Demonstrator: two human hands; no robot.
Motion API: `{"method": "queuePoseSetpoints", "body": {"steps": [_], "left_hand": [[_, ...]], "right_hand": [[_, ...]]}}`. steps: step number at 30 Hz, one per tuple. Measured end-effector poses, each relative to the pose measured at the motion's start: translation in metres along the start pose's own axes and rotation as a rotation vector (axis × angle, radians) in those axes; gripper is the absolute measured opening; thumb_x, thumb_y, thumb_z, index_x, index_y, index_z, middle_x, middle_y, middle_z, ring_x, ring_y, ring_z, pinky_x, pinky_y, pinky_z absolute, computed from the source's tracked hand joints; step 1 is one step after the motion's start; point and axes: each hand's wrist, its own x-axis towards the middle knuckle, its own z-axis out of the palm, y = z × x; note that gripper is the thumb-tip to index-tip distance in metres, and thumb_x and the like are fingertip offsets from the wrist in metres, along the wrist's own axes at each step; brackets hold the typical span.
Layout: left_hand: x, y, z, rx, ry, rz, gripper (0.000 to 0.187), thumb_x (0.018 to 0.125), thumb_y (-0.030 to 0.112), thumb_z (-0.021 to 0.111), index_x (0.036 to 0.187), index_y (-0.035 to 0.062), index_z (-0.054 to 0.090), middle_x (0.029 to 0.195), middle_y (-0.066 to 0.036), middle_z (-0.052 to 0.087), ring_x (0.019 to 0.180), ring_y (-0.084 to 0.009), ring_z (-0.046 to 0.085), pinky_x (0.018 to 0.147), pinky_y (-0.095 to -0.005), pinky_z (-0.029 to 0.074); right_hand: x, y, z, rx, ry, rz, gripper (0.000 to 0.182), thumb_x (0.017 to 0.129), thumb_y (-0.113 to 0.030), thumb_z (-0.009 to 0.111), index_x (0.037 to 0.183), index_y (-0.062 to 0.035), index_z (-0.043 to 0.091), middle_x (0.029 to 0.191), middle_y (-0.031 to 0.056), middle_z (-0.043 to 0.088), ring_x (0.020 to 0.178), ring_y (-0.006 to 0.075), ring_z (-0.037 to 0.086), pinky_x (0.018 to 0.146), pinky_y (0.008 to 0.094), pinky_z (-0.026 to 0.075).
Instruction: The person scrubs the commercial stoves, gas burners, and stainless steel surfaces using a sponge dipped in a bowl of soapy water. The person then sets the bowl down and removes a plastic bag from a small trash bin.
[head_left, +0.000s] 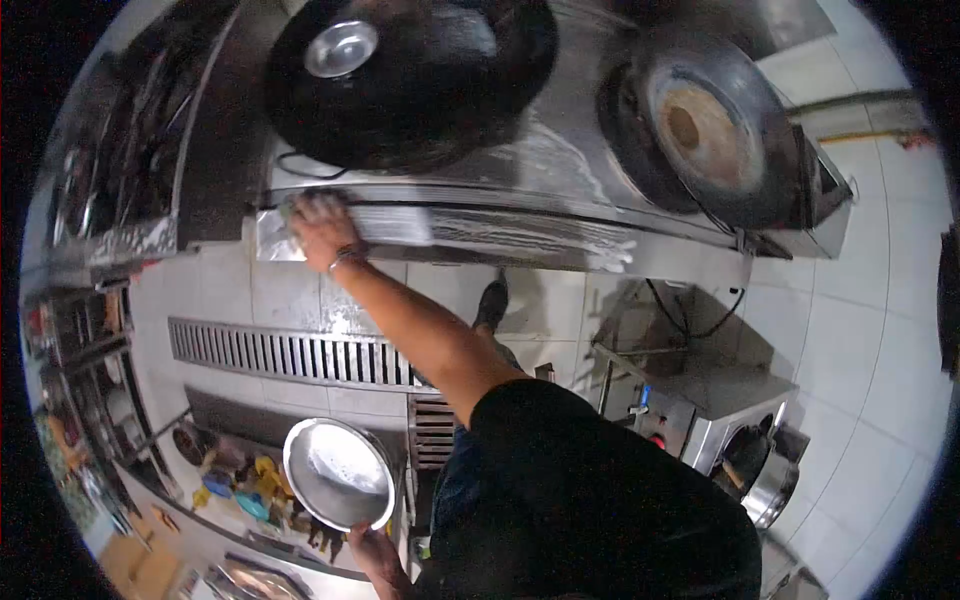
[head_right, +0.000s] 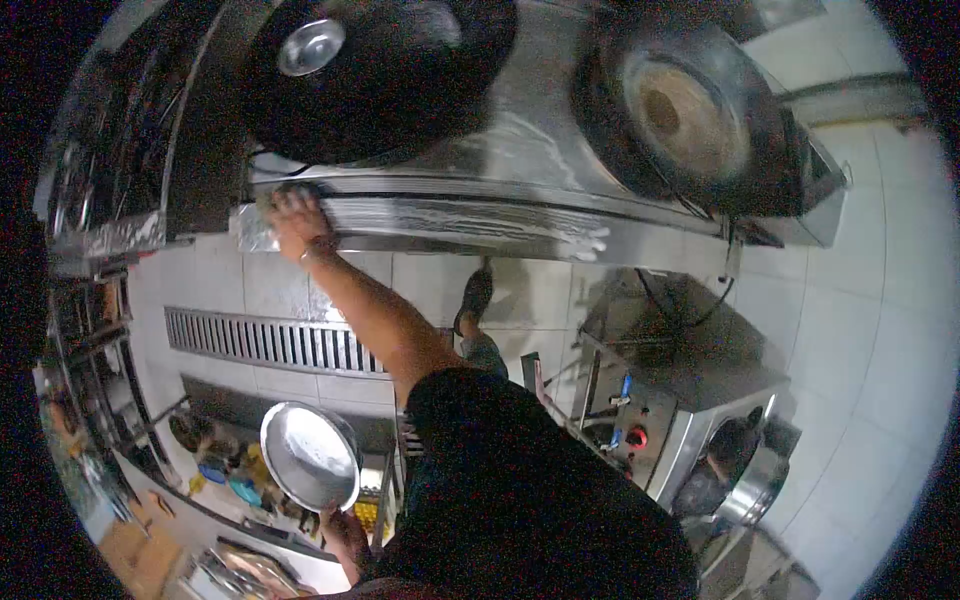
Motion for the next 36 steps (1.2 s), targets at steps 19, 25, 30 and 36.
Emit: {"method": "queuePoseSetpoints", "body": {"steps": [19, 25, 30, 36], "left_hand": [[0.058, 0.0, 0.005, -0.058, -0.205, -0.033, 0.047, 0.07, 0.004, 0.056, 0.117, -0.0028, 0.049, 0.113, -0.015, 0.056, 0.102, -0.0285, 0.055, 0.089, -0.0434, 0.044], [0.034, 0.006, 0.06, 0.167, -0.161, 0.048, 0.033, 0.076, 0.004, 0.056, 0.108, -0.0001, 0.053, 0.107, -0.011, 0.058, 0.101, -0.0247, 0.054, 0.088, -0.0403, 0.044], [0.015, 0.007, 0.11, 0.803, -0.252, 0.465, 0.029, 0.086, 0.019, 0.05, 0.109, 0.0017, 0.054, 0.113, -0.009, 0.057, 0.109, -0.023, 0.052, 0.09, -0.0373, 0.044], [0.017, -0.003, 0.098, 0.223, -0.122, 0.24, 0.032, 0.086, 0.019, 0.051, 0.113, 0.0021, 0.054, 0.117, -0.01, 0.056, 0.111, -0.0233, 0.05, 0.095, -0.0381, 0.041]], "right_hand": [[-0.279, 0.362, -0.316, -0.799, 0.425, 1.406, 0.053, 0.084, -0.038, 0.048, 0.126, -0.0067, 0.045, 0.135, 0.0107, 0.045, 0.126, 0.0291, 0.04, 0.105, 0.0457, 0.031], [-0.213, 0.322, -0.214, -0.83, -0.002, 0.92, 0.055, 0.088, -0.04, 0.044, 0.133, -0.0085, 0.042, 0.139, 0.0111, 0.041, 0.129, 0.0302, 0.035, 0.106, 0.0468, 0.029], [-0.049, 0.29, -0.218, -0.52, -0.417, 0.54, 0.056, 0.09, -0.031, 0.047, 0.139, -0.0065, 0.035, 0.143, 0.0156, 0.034, 0.139, 0.0285, 0.019, 0.109, 0.047, 0.023], [0.132, 0.485, -0.278, -0.581, 0.011, 0.645, 0.058, 0.09, -0.035, 0.048, 0.139, -0.0071, 0.034, 0.145, 0.0162, 0.03, 0.139, 0.0298, 0.016, 0.109, 0.048, 0.02]]}}
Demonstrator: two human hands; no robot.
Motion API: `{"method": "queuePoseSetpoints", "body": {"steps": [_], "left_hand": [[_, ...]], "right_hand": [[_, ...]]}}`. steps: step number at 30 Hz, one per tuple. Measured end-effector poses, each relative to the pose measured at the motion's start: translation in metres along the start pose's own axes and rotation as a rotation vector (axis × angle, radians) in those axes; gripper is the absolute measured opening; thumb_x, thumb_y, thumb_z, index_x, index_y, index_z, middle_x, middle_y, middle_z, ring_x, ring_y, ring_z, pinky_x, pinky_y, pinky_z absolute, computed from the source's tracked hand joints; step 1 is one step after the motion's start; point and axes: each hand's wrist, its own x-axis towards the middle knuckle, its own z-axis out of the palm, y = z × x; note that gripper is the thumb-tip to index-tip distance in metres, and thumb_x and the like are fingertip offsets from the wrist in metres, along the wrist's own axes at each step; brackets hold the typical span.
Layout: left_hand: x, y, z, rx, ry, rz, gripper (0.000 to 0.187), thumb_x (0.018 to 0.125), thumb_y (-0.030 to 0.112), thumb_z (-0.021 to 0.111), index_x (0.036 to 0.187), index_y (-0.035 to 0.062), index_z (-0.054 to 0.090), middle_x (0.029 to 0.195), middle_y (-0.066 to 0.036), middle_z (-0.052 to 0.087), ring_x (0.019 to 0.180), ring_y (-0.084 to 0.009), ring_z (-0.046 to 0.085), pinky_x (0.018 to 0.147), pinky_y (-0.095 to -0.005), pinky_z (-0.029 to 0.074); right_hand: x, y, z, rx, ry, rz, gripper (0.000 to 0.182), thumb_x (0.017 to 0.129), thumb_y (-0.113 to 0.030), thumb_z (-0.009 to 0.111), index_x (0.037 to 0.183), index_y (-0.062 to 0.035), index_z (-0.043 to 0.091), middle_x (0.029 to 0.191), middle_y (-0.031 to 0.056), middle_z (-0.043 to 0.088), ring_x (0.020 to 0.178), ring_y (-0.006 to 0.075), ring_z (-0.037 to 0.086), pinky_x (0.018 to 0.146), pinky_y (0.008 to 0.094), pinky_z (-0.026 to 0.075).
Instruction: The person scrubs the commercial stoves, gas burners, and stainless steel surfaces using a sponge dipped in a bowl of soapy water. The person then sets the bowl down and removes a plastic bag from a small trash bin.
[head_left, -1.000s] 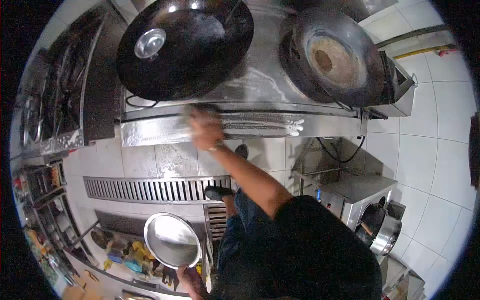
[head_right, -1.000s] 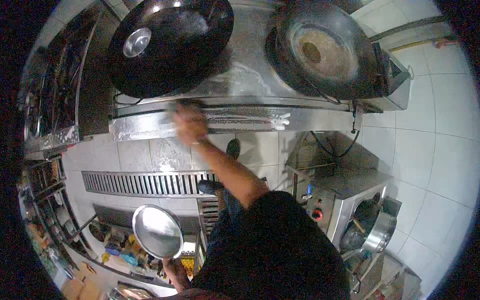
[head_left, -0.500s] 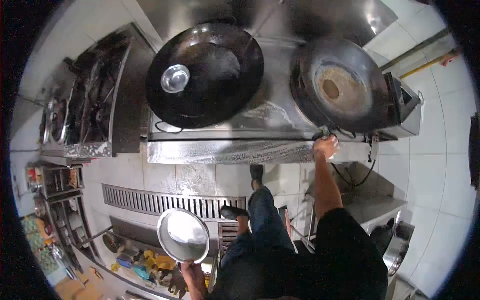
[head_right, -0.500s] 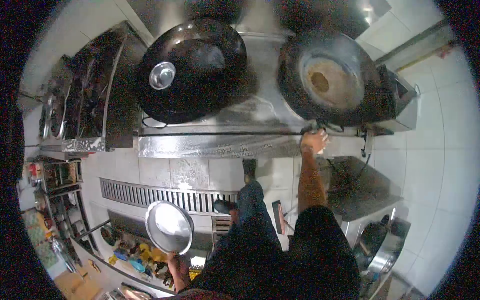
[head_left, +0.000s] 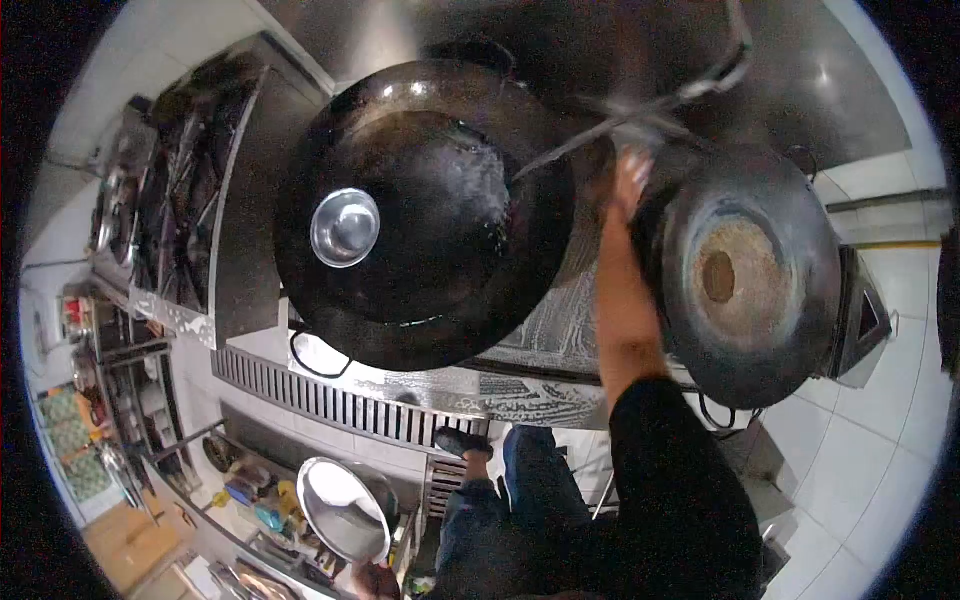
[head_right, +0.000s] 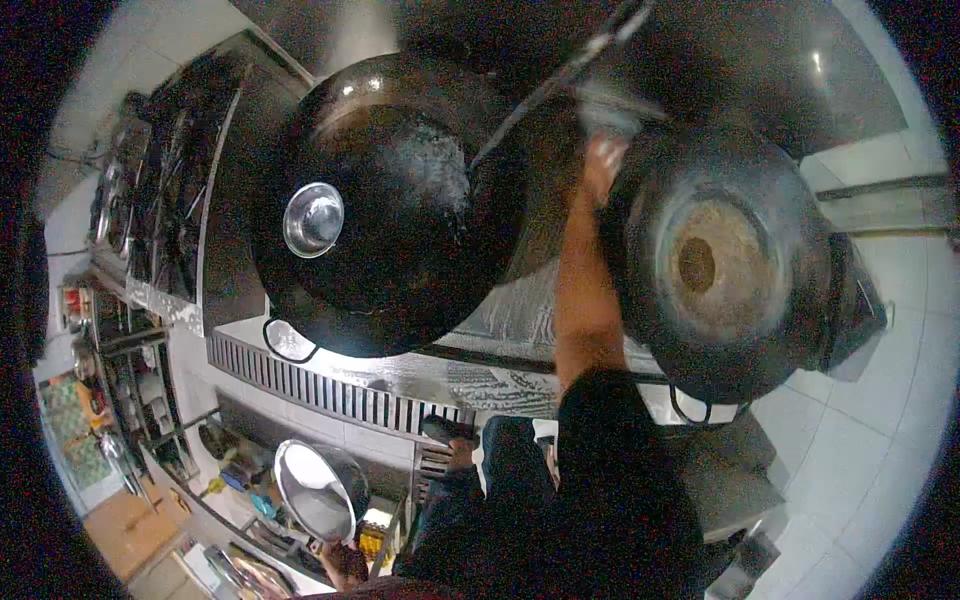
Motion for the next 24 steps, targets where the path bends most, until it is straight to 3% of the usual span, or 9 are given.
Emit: {"method": "queuePoseSetpoints", "body": {"steps": [3, 5, 9, 11, 16, 19, 20, 23, 24], "left_hand": [[-0.01, -0.004, 0.02, 0.286, -0.211, 0.271, 0.037, 0.085, 0.022, 0.052, 0.116, 0.0009, 0.052, 0.118, -0.013, 0.057, 0.108, -0.0268, 0.053, 0.094, -0.0395, 0.043], [-0.011, 0.002, 0.025, -0.295, 0.208, -0.253, 0.04, 0.088, 0.027, 0.052, 0.118, 0.0008, 0.053, 0.117, -0.012, 0.058, 0.103, -0.025, 0.054, 0.089, -0.041, 0.045], [-0.001, -0.025, -0.002, -0.512, -0.136, -0.398, 0.038, 0.09, 0.027, 0.05, 0.118, 0.0013, 0.053, 0.118, -0.011, 0.058, 0.102, -0.0227, 0.054, 0.09, -0.0415, 0.044], [-0.018, 0.019, 0.101, -0.374, 0.241, -0.124, 0.035, 0.091, 0.025, 0.049, 0.117, 0.003, 0.054, 0.114, -0.011, 0.058, 0.1, -0.0196, 0.054, 0.087, -0.0409, 0.045], [-0.041, 0.006, 0.062, -0.103, 0.377, -0.146, 0.015, 0.082, 0.019, 0.061, 0.089, 0.0057, 0.061, 0.082, -0.003, 0.058, 0.08, -0.0186, 0.058, 0.079, -0.0334, 0.049], [-0.033, 0.011, 0.049, -0.262, 0.252, -0.337, 0.022, 0.08, 0.021, 0.063, 0.096, 0.0054, 0.059, 0.09, -0.005, 0.059, 0.087, -0.0178, 0.058, 0.081, -0.0317, 0.049], [-0.039, 0.024, 0.093, -0.299, 0.38, -0.158, 0.031, 0.082, 0.024, 0.061, 0.105, 0.0034, 0.057, 0.096, -0.006, 0.06, 0.089, -0.0189, 0.059, 0.083, -0.0321, 0.049], [-0.04, 0.007, 0.064, -0.104, 0.307, 0.013, 0.034, 0.087, 0.027, 0.055, 0.11, 0.0022, 0.056, 0.101, -0.007, 0.061, 0.088, -0.0192, 0.06, 0.084, -0.0331, 0.049], [-0.041, 0.025, 0.069, -0.14, 0.319, -0.191, 0.034, 0.088, 0.024, 0.053, 0.114, 0.002, 0.054, 0.106, -0.008, 0.061, 0.091, -0.0206, 0.06, 0.086, -0.0331, 0.048]], "right_hand": [[0.046, -0.005, 0.015, 0.054, 0.086, 0.033, 0.06, 0.089, -0.037, 0.048, 0.139, -0.0075, 0.034, 0.146, 0.0166, 0.028, 0.139, 0.0306, 0.014, 0.11, 0.0486, 0.018], [0.017, -0.014, 0.021, 0.041, 0.1, -0.009, 0.061, 0.089, -0.038, 0.048, 0.139, -0.0077, 0.034, 0.146, 0.0168, 0.026, 0.139, 0.0311, 0.013, 0.11, 0.049, 0.017], [-0.064, -0.027, 0.016, -0.011, 0.035, -0.088, 0.063, 0.089, -0.041, 0.048, 0.14, -0.0082, 0.034, 0.147, 0.0173, 0.023, 0.14, 0.0322, 0.01, 0.11, 0.0497, 0.014], [-0.042, -0.017, 0.015, -0.006, 0.026, -0.033, 0.064, 0.088, -0.043, 0.048, 0.14, -0.0085, 0.034, 0.148, 0.0176, 0.022, 0.14, 0.0327, 0.009, 0.111, 0.0501, 0.013], [0.016, -0.014, 0.021, 0.066, 0.094, 0.032, 0.066, 0.088, -0.047, 0.049, 0.14, -0.0091, 0.033, 0.149, 0.0182, 0.018, 0.14, 0.034, 0.006, 0.111, 0.0511, 0.01], [-0.032, -0.023, 0.025, 0.071, 0.091, -0.012, 0.068, 0.087, -0.049, 0.049, 0.14, -0.0095, 0.033, 0.15, 0.0185, 0.015, 0.14, 0.0347, 0.004, 0.111, 0.0517, 0.008], [-0.058, -0.024, 0.025, 0.074, 0.091, -0.022, 0.069, 0.087, -0.05, 0.049, 0.141, -0.0096, 0.033, 0.15, 0.0187, 0.015, 0.14, 0.035, 0.003, 0.111, 0.0519, 0.008], [-0.156, -0.026, 0.023, 0.138, 0.121, -0.023, 0.07, 0.087, -0.052, 0.049, 0.141, -0.01, 0.033, 0.151, 0.019, 0.012, 0.14, 0.0358, 0.002, 0.112, 0.0524, 0.006], [-0.191, -0.031, 0.018, 0.183, 0.116, -0.017, 0.071, 0.087, -0.053, 0.049, 0.141, -0.0101, 0.033, 0.151, 0.0192, 0.012, 0.14, 0.036, 0.001, 0.112, 0.0526, 0.006]]}}
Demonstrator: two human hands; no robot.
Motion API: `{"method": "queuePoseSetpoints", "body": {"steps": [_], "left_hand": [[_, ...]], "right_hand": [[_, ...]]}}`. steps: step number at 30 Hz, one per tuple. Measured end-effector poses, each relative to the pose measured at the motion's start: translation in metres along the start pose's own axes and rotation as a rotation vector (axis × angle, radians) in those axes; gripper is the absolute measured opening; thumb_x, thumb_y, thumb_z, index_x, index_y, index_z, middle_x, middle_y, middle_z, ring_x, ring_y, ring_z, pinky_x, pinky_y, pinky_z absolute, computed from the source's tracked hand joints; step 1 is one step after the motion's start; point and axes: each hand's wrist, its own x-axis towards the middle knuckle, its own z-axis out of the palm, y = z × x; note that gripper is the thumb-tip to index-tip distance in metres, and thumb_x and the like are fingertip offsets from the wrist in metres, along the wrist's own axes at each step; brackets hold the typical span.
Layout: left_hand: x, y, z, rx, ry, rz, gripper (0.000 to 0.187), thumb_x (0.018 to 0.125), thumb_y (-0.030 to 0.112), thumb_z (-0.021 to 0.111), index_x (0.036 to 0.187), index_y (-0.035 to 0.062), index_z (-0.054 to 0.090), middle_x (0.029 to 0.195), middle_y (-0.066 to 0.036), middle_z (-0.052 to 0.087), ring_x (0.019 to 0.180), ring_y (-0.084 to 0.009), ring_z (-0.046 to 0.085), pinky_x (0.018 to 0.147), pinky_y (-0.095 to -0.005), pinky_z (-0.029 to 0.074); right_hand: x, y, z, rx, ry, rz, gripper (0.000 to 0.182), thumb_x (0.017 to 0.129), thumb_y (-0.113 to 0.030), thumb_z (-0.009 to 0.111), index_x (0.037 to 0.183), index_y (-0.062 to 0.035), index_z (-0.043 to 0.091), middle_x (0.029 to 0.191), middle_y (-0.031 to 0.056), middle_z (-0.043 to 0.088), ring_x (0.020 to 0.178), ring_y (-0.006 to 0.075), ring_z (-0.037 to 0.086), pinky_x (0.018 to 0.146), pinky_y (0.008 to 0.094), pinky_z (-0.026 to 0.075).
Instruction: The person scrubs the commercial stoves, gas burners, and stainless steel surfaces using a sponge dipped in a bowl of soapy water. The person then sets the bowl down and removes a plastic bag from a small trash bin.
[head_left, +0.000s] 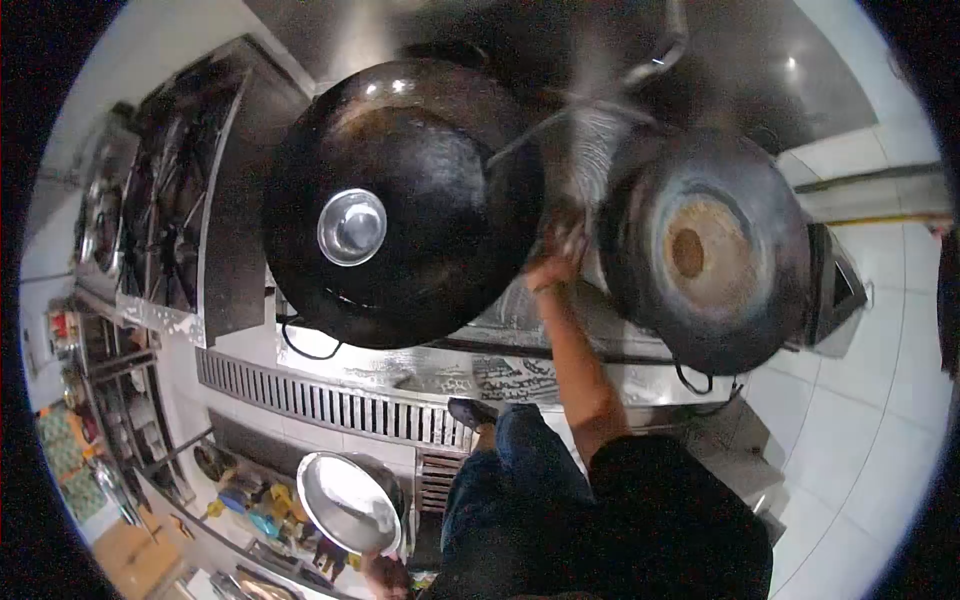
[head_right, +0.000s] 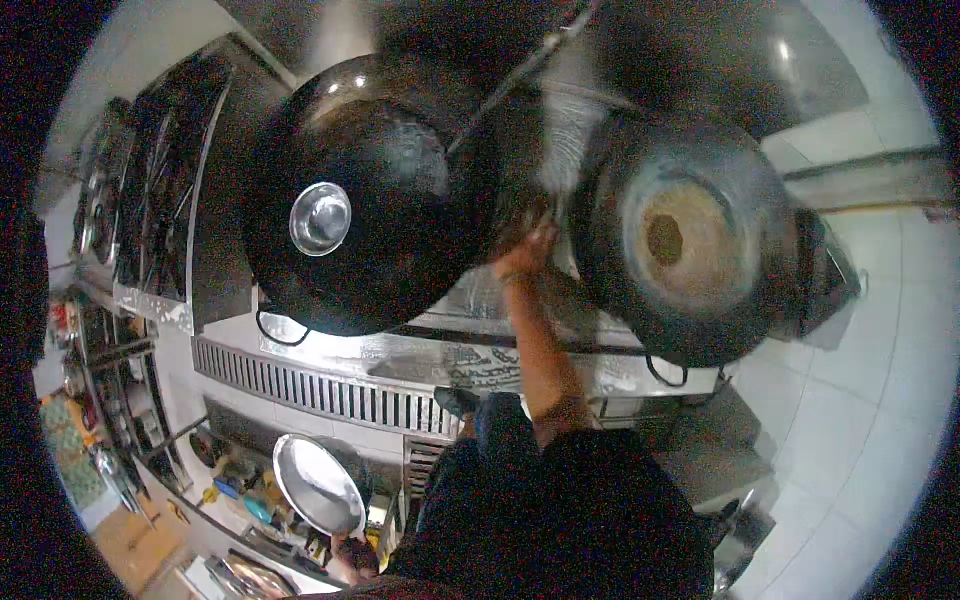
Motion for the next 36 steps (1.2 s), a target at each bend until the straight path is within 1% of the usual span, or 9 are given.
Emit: {"method": "queuePoseSetpoints", "body": {"steps": [3, 7, 8, 11, 18, 22, 26, 33, 36], "left_hand": [[0.011, 0.013, 0.01, -0.189, -0.235, -0.202, 0.035, 0.087, 0.016, 0.053, 0.119, 0.0011, 0.052, 0.112, -0.008, 0.06, 0.097, -0.0225, 0.059, 0.089, -0.0327, 0.047], [0.065, -0.008, -0.092, -0.055, -0.55, 0.045, 0.018, 0.082, 0.002, 0.054, 0.1, 0.0003, 0.058, 0.104, -0.008, 0.061, 0.091, -0.0167, 0.057, 0.082, -0.0277, 0.048], [0.037, 0.002, -0.064, 0.613, -0.402, 0.346, 0.016, 0.081, 0.002, 0.055, 0.098, 0.0012, 0.058, 0.097, -0.007, 0.062, 0.087, -0.0154, 0.057, 0.076, -0.0257, 0.049], [0.032, 0.013, -0.053, -0.215, -0.261, -0.144, 0.009, 0.079, 0.003, 0.054, 0.088, 0.0026, 0.057, 0.079, -0.004, 0.056, 0.073, -0.0165, 0.054, 0.066, -0.0251, 0.046], [0.048, 0.016, -0.072, 0.049, -0.557, -0.081, 0.012, 0.075, 0.018, 0.055, 0.075, 0.0074, 0.048, 0.067, -0.005, 0.048, 0.068, -0.0194, 0.049, 0.06, -0.0267, 0.038], [0.067, 0.061, -0.06, 0.674, -0.763, -0.83, 0.031, 0.077, 0.032, 0.056, 0.094, 0.0069, 0.052, 0.087, -0.012, 0.06, 0.066, -0.0281, 0.061, 0.06, -0.0427, 0.056], [0.083, -0.008, -0.086, 0.04, -0.413, -0.134, 0.044, 0.077, 0.032, 0.059, 0.113, 0.0087, 0.051, 0.101, -0.017, 0.06, 0.078, -0.0319, 0.062, 0.065, -0.0472, 0.054], [-0.008, -0.034, 0.041, 0.336, -0.449, -0.137, 0.039, 0.08, 0.03, 0.056, 0.111, 0.0072, 0.052, 0.103, -0.015, 0.06, 0.082, -0.0298, 0.061, 0.07, -0.0457, 0.052], [-0.037, -0.048, 0.075, 0.405, -0.431, -0.137, 0.037, 0.081, 0.03, 0.055, 0.11, 0.0066, 0.053, 0.103, -0.014, 0.06, 0.083, -0.0289, 0.06, 0.072, -0.0451, 0.051]], "right_hand": [[-0.066, -0.033, -0.078, -0.315, -0.591, -0.035, 0.086, 0.083, -0.06, 0.049, 0.147, -0.0134, 0.016, 0.153, 0.0167, 0.006, 0.14, 0.0391, 0.002, 0.112, 0.0534, 0.004], [-0.128, 0.033, -0.114, -0.085, -0.55, -0.205, 0.077, 0.082, -0.044, 0.053, 0.145, -0.0124, 0.023, 0.153, 0.011, 0.011, 0.138, 0.0342, 0.016, 0.11, 0.0526, 0.015], [-0.132, 0.055, -0.121, -0.236, -0.515, -0.148, 0.071, 0.085, -0.041, 0.052, 0.145, -0.0139, 0.024, 0.151, 0.0118, 0.018, 0.137, 0.0351, 0.021, 0.106, 0.0534, 0.023], [-0.156, 0.079, -0.13, -0.301, -0.405, 0.076, 0.062, 0.089, -0.033, 0.049, 0.144, -0.0154, 0.027, 0.146, 0.0129, 0.03, 0.132, 0.0335, 0.03, 0.101, 0.0517, 0.032], [-0.153, -0.057, -0.06, -0.048, -0.124, 0.052, 0.041, 0.086, -0.025, 0.05, 0.126, -0.0168, 0.048, 0.132, 0.0105, 0.046, 0.118, 0.0316, 0.043, 0.093, 0.0476, 0.038], [-0.153, -0.06, -0.032, 0.144, -0.083, -0.268, 0.04, 0.082, -0.024, 0.052, 0.121, -0.03, 0.057, 0.136, 0.008, 0.043, 0.122, 0.0338, 0.037, 0.094, 0.0515, 0.035], [-0.153, 0.028, -0.106, 0.104, -0.413, -0.34, 0.039, 0.083, -0.026, 0.051, 0.121, -0.031, 0.057, 0.14, 0.0024, 0.04, 0.121, 0.0361, 0.038, 0.095, 0.0532, 0.034], [-0.193, 0.318, -0.084, 0.723, -0.104, 0.4, 0.044, 0.09, -0.044, 0.043, 0.126, -0.0217, 0.05, 0.117, 0.0079, 0.058, 0.107, 0.0262, 0.052, 0.091, 0.0516, 0.038], [-0.183, 0.398, -0.142, -0.069, 0.296, 0.5, 0.032, 0.088, -0.02, 0.044, 0.112, -0.004, 0.059, 0.124, 0.0148, 0.055, 0.113, 0.0358, 0.049, 0.099, 0.052, 0.031]]}}
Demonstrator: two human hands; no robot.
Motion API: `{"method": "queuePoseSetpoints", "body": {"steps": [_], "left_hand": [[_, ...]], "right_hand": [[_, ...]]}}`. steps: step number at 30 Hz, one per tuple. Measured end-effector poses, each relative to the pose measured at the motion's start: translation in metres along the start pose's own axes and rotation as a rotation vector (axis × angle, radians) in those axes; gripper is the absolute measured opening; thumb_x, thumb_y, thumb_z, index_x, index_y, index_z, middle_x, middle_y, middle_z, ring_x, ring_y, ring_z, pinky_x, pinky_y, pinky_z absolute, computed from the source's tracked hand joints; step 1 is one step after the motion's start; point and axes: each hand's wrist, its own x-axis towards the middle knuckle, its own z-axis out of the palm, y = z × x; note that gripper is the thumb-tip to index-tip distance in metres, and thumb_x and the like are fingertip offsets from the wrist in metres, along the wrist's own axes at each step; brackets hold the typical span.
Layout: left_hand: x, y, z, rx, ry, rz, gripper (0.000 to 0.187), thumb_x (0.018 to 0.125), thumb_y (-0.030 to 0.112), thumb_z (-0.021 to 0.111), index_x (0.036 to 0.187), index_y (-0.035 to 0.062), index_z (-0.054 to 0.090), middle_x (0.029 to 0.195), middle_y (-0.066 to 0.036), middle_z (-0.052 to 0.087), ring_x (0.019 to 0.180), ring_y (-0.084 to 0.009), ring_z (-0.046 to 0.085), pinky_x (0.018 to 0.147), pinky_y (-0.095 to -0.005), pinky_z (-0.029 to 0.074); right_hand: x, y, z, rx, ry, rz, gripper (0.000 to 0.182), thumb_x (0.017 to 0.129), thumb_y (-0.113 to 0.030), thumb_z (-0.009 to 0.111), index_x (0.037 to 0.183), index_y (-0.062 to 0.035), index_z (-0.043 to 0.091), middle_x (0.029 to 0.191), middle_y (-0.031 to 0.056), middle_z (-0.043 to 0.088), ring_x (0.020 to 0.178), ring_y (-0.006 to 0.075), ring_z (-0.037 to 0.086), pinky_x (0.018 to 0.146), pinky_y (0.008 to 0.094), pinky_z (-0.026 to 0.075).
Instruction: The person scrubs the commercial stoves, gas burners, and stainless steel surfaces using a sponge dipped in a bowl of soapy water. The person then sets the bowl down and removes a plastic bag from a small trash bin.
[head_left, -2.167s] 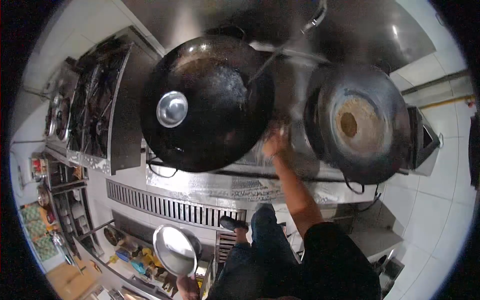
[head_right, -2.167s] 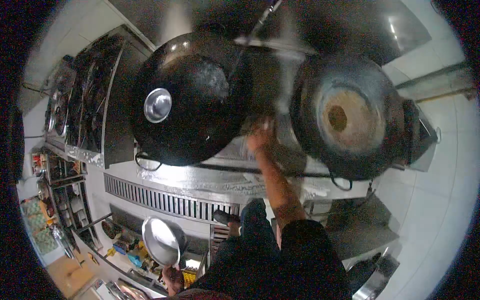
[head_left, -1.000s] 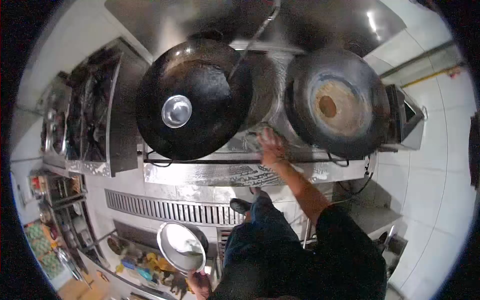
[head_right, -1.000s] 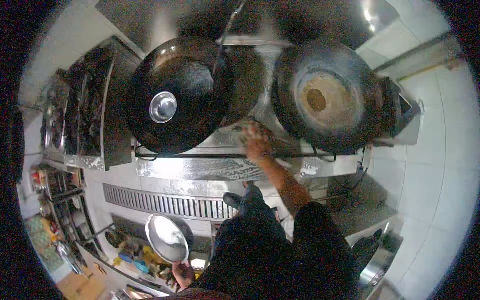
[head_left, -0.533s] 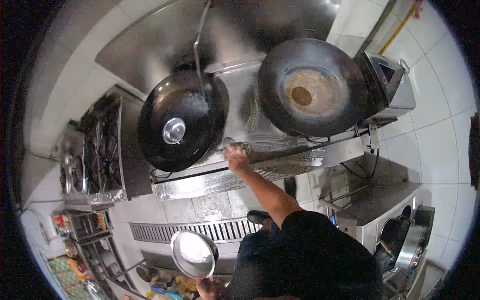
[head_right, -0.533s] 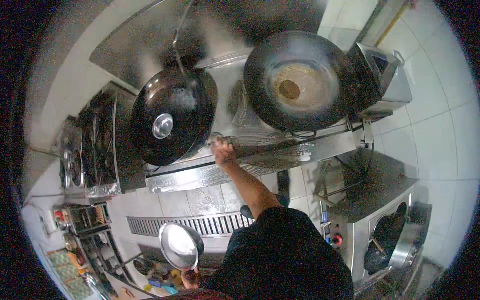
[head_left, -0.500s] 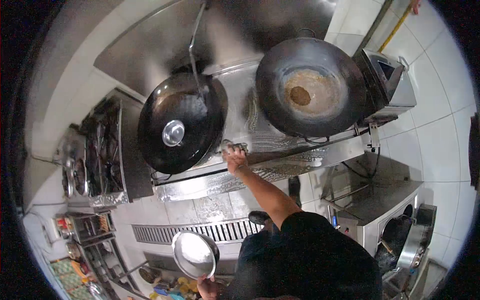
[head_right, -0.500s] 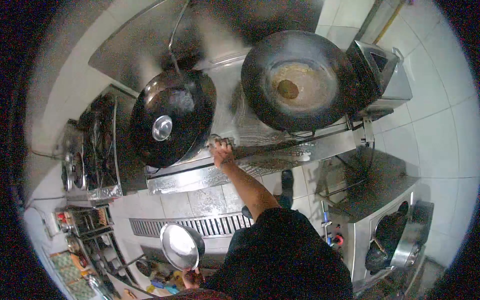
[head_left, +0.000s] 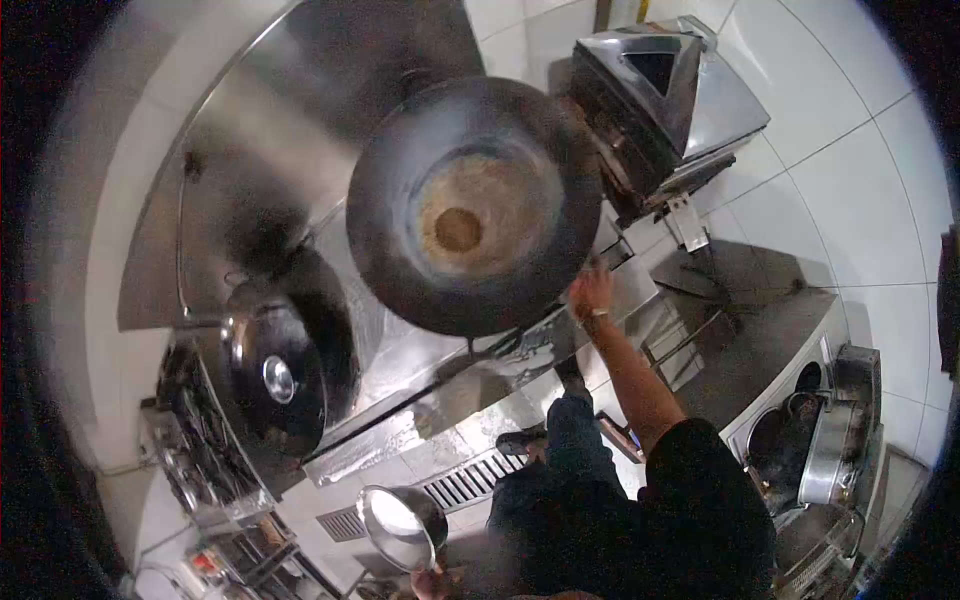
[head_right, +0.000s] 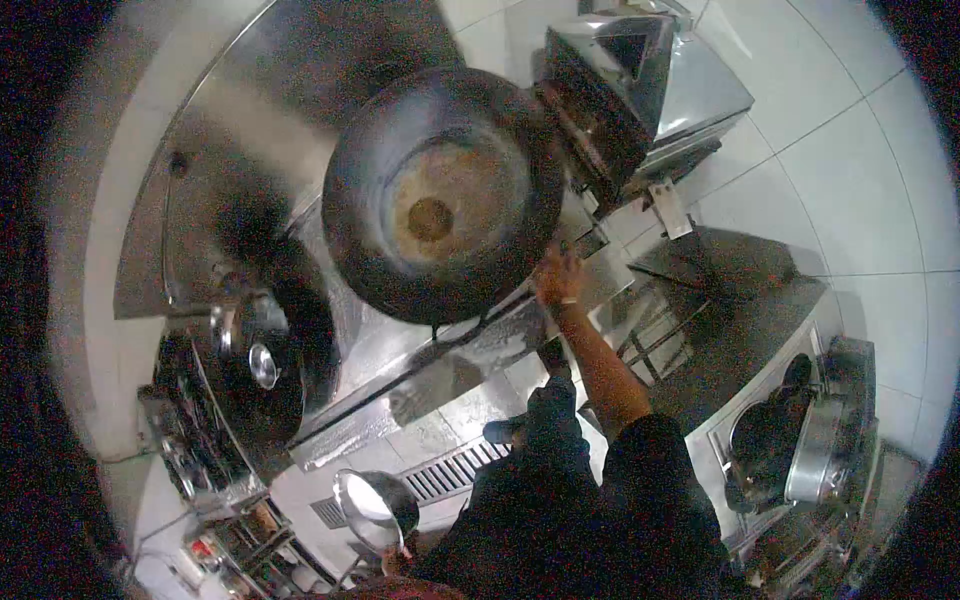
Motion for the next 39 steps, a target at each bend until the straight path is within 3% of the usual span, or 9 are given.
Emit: {"method": "queuePoseSetpoints", "body": {"steps": [2, 13, 21, 24, 28, 31, 34, 37, 39], "left_hand": [[-0.006, -0.002, 0.026, 0.027, 0.018, 0.0, 0.036, 0.082, 0.029, 0.054, 0.109, 0.0062, 0.053, 0.104, -0.014, 0.06, 0.084, -0.0283, 0.06, 0.073, -0.0446, 0.05], [-0.035, -0.01, 0.105, 0.029, 0.094, 0.036, 0.03, 0.086, 0.026, 0.049, 0.105, 0.0039, 0.055, 0.105, -0.011, 0.06, 0.09, -0.025, 0.058, 0.079, -0.0423, 0.047], [-0.058, -0.027, 0.067, -0.444, 0.185, 0.262, 0.027, 0.09, 0.024, 0.046, 0.102, 0.0023, 0.056, 0.107, -0.009, 0.061, 0.095, -0.0226, 0.056, 0.084, -0.0406, 0.044], [-0.083, -0.003, 0.121, -0.026, -0.037, 0.109, 0.013, 0.083, 0.012, 0.055, 0.093, 0.0027, 0.057, 0.091, -0.008, 0.061, 0.084, -0.0243, 0.058, 0.072, -0.0393, 0.049], [-0.019, -0.018, 0.048, -0.271, 0.099, 0.05, 0.019, 0.075, -0.002, 0.058, 0.093, 0.0014, 0.054, 0.089, -0.009, 0.058, 0.078, -0.0256, 0.058, 0.067, -0.0343, 0.052], [-0.005, -0.017, 0.038, -0.518, 0.026, 0.052, 0.018, 0.077, -0.002, 0.056, 0.095, -0.0001, 0.053, 0.092, -0.01, 0.056, 0.077, -0.025, 0.058, 0.068, -0.0385, 0.054], [0.008, -0.01, 0.022, -0.506, 0.127, 0.038, 0.019, 0.078, -0.001, 0.056, 0.097, -0.0018, 0.052, 0.095, -0.012, 0.057, 0.083, -0.027, 0.059, 0.072, -0.0414, 0.055], [0.004, 0.017, 0.022, -0.458, 0.08, 0.052, 0.021, 0.079, -0.001, 0.056, 0.099, -0.0029, 0.052, 0.095, -0.015, 0.058, 0.086, -0.0292, 0.061, 0.071, -0.0419, 0.056], [0.011, 0.027, 0.009, -0.293, 0.089, 0.128, 0.021, 0.079, -0.002, 0.055, 0.1, -0.0034, 0.051, 0.091, -0.017, 0.06, 0.078, -0.0298, 0.063, 0.067, -0.0416, 0.057]], "right_hand": [[0.066, 0.02, -0.032, -0.346, -0.263, -0.071, 0.054, 0.08, -0.017, 0.061, 0.131, -0.0123, 0.042, 0.13, 0.0135, 0.044, 0.106, 0.0375, 0.051, 0.083, 0.0471, 0.044], [0.224, 0.015, 0.05, -0.081, -0.324, -0.135, 0.048, 0.084, -0.021, 0.056, 0.129, -0.0103, 0.045, 0.131, 0.0117, 0.045, 0.111, 0.0344, 0.047, 0.092, 0.0498, 0.037], [0.115, 0.03, -0.008, -0.15, -0.322, -0.186, 0.044, 0.087, -0.024, 0.052, 0.128, -0.0087, 0.047, 0.132, 0.0103, 0.046, 0.116, 0.032, 0.045, 0.099, 0.052, 0.031], [0.063, 0.004, -0.042, -0.216, -0.311, -0.299, 0.043, 0.088, -0.025, 0.051, 0.128, -0.0081, 0.048, 0.132, 0.0097, 0.046, 0.117, 0.0311, 0.044, 0.102, 0.0529, 0.028], [-0.009, -0.068, -0.071, -0.256, -0.369, -0.435, 0.042, 0.09, -0.026, 0.049, 0.127, -0.0073, 0.049, 0.133, 0.009, 0.046, 0.12, 0.0299, 0.042, 0.105, 0.054, 0.025], [-0.076, -0.103, -0.022, -0.247, -0.774, -0.311, 0.044, 0.087, -0.024, 0.054, 0.128, -0.012, 0.049, 0.136, 0.0088, 0.044, 0.124, 0.0327, 0.039, 0.106, 0.0589, 0.022], [-0.134, -0.232, -0.087, -0.162, -0.62, -0.356, 0.046, 0.084, -0.025, 0.058, 0.129, -0.0178, 0.049, 0.134, 0.011, 0.047, 0.125, 0.0336, 0.039, 0.106, 0.0549, 0.026], [-0.189, -0.283, -0.03, 0.075, -0.482, -0.703, 0.051, 0.081, -0.037, 0.062, 0.126, -0.0147, 0.051, 0.124, 0.0149, 0.053, 0.118, 0.0276, 0.047, 0.09, 0.048, 0.042], [-0.214, -0.343, -0.054, 0.289, -0.508, -0.621, 0.048, 0.081, -0.033, 0.062, 0.124, -0.0128, 0.053, 0.122, 0.0155, 0.055, 0.117, 0.0297, 0.048, 0.09, 0.0469, 0.043]]}}
